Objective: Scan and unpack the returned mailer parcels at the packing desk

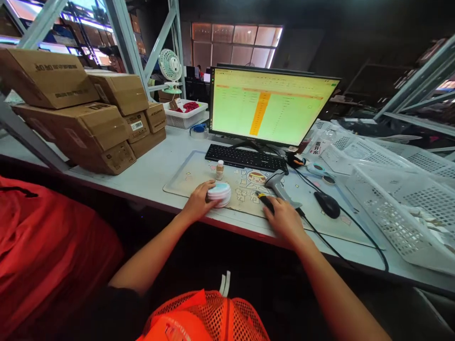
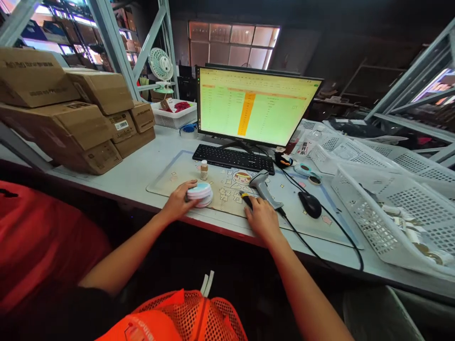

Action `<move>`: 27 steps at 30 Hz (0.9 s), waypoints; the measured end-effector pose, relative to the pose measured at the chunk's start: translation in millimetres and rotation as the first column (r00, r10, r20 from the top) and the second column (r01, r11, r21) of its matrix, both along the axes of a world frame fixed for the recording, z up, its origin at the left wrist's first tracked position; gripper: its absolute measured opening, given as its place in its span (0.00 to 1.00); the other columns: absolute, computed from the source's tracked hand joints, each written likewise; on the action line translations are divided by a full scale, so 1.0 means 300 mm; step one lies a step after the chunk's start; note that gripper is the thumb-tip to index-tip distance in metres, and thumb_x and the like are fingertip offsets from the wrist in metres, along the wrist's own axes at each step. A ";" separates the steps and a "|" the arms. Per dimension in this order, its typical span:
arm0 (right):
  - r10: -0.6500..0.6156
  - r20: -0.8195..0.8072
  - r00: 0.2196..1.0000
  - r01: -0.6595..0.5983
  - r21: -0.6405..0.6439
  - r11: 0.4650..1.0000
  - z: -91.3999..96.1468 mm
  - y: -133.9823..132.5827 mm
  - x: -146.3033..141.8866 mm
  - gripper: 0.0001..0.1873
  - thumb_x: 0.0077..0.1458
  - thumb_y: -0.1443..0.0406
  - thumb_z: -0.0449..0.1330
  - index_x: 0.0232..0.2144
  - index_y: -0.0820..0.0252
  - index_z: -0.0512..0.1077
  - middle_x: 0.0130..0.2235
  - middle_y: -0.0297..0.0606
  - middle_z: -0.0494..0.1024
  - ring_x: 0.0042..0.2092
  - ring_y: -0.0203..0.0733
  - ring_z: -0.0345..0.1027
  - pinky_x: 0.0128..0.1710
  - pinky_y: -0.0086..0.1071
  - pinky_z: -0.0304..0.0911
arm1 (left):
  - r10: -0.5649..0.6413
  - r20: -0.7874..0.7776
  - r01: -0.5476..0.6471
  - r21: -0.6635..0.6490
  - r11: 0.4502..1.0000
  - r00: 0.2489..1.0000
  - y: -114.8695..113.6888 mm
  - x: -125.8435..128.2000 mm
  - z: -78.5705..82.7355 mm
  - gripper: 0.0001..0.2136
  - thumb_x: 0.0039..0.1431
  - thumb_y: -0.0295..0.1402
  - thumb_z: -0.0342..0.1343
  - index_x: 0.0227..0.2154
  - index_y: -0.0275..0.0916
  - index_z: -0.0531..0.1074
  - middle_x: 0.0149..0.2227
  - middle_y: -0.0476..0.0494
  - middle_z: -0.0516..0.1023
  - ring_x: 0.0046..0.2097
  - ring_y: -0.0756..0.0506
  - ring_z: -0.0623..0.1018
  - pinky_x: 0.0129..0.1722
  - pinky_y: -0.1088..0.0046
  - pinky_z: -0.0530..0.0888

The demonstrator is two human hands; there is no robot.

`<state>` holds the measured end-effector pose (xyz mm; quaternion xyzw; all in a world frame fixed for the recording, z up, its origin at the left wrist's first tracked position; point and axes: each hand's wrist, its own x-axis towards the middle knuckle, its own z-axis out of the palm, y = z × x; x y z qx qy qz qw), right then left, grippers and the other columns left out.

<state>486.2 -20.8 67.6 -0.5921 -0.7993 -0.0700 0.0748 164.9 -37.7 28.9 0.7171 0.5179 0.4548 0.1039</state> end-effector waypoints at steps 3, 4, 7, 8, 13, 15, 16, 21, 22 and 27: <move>-0.009 0.013 1.000 0.009 -0.029 1.000 -0.012 0.021 0.002 0.22 0.69 0.60 0.54 0.60 0.64 0.73 0.53 0.54 0.79 0.54 0.61 0.73 0.54 0.50 0.69 | 0.111 0.228 -0.111 -0.012 0.994 0.967 -0.009 0.009 0.044 0.17 0.67 0.50 0.58 0.43 0.40 0.74 0.41 0.40 0.82 0.45 0.41 0.82 0.48 0.64 0.78; -0.011 0.015 1.000 0.011 -0.044 0.999 -0.013 0.028 0.001 0.23 0.69 0.60 0.54 0.60 0.65 0.73 0.53 0.55 0.79 0.54 0.62 0.73 0.55 0.51 0.69 | 0.133 0.324 -0.129 -0.036 0.991 0.936 -0.012 0.016 0.057 0.20 0.67 0.53 0.55 0.41 0.39 0.73 0.37 0.42 0.81 0.41 0.42 0.81 0.43 0.67 0.78; 0.015 -0.080 0.997 -0.017 -0.023 1.000 0.002 0.027 -0.010 0.22 0.67 0.61 0.55 0.57 0.66 0.75 0.52 0.56 0.79 0.54 0.65 0.73 0.56 0.56 0.68 | 0.111 0.577 -0.048 -0.124 0.991 0.809 -0.030 0.049 0.087 0.25 0.67 0.60 0.51 0.41 0.39 0.71 0.38 0.42 0.80 0.40 0.44 0.80 0.39 0.71 0.77; 0.052 -0.173 0.984 -0.051 0.010 0.999 0.016 0.014 -0.021 0.22 0.67 0.60 0.56 0.57 0.66 0.75 0.52 0.56 0.79 0.54 0.64 0.73 0.56 0.57 0.68 | 0.099 0.626 -0.001 -0.155 0.988 0.774 -0.043 0.065 0.093 0.26 0.67 0.60 0.49 0.43 0.39 0.71 0.40 0.41 0.80 0.42 0.44 0.80 0.40 0.71 0.77; 0.253 -0.745 0.617 -0.362 0.017 0.932 0.103 -0.137 -0.154 0.37 0.65 0.47 0.61 0.69 0.55 0.63 0.63 0.50 0.72 0.53 0.53 0.75 0.50 0.48 0.76 | 0.026 0.573 0.044 -0.107 0.993 0.819 -0.157 0.187 0.099 0.22 0.73 0.51 0.49 0.59 0.41 0.65 0.58 0.36 0.77 0.57 0.41 0.79 0.56 0.65 0.77; 0.156 -0.890 0.428 -0.447 -0.058 0.893 0.112 -0.192 -0.223 0.44 0.63 0.43 0.63 0.73 0.51 0.56 0.69 0.49 0.64 0.57 0.53 0.73 0.51 0.46 0.76 | -0.128 0.426 0.115 0.056 0.992 0.895 -0.195 0.232 0.092 0.26 0.73 0.46 0.50 0.69 0.43 0.57 0.67 0.32 0.69 0.65 0.38 0.73 0.64 0.58 0.72; 0.082 -0.940 0.332 -0.456 -0.084 0.886 0.107 -0.209 -0.252 0.46 0.62 0.42 0.64 0.73 0.50 0.55 0.71 0.48 0.62 0.59 0.54 0.72 0.54 0.47 0.75 | -0.218 0.321 0.180 0.144 0.973 0.922 -0.204 0.246 0.087 0.29 0.73 0.45 0.50 0.72 0.43 0.53 0.71 0.31 0.64 0.69 0.36 0.69 0.67 0.54 0.70; -0.324 -0.936 -0.135 -0.602 -0.182 0.777 0.054 -0.223 -0.307 0.43 0.57 0.35 0.63 0.65 0.49 0.69 0.63 0.42 0.74 0.62 0.57 0.70 0.60 0.52 0.71 | -0.294 -0.053 0.293 0.348 0.891 0.954 -0.153 0.219 0.075 0.36 0.67 0.51 0.59 0.72 0.48 0.55 0.73 0.30 0.59 0.74 0.29 0.59 0.71 0.40 0.59; -0.376 -0.906 -0.194 -0.644 -0.172 0.746 0.047 -0.223 -0.310 0.42 0.56 0.34 0.63 0.62 0.49 0.72 0.62 0.41 0.76 0.62 0.57 0.70 0.61 0.52 0.70 | -0.298 -0.043 0.293 0.357 0.887 0.954 -0.140 0.208 0.075 0.40 0.63 0.54 0.62 0.72 0.48 0.55 0.72 0.29 0.60 0.73 0.28 0.60 0.71 0.40 0.60; -0.446 -0.827 -0.343 -0.628 -0.151 0.763 0.022 -0.209 -0.337 0.35 0.57 0.34 0.61 0.54 0.48 0.78 0.59 0.38 0.79 0.65 0.55 0.68 0.63 0.50 0.68 | -0.342 0.145 0.266 0.382 0.885 0.929 -0.114 0.203 0.060 0.52 0.54 0.60 0.67 0.73 0.44 0.49 0.68 0.26 0.66 0.70 0.31 0.68 0.67 0.46 0.69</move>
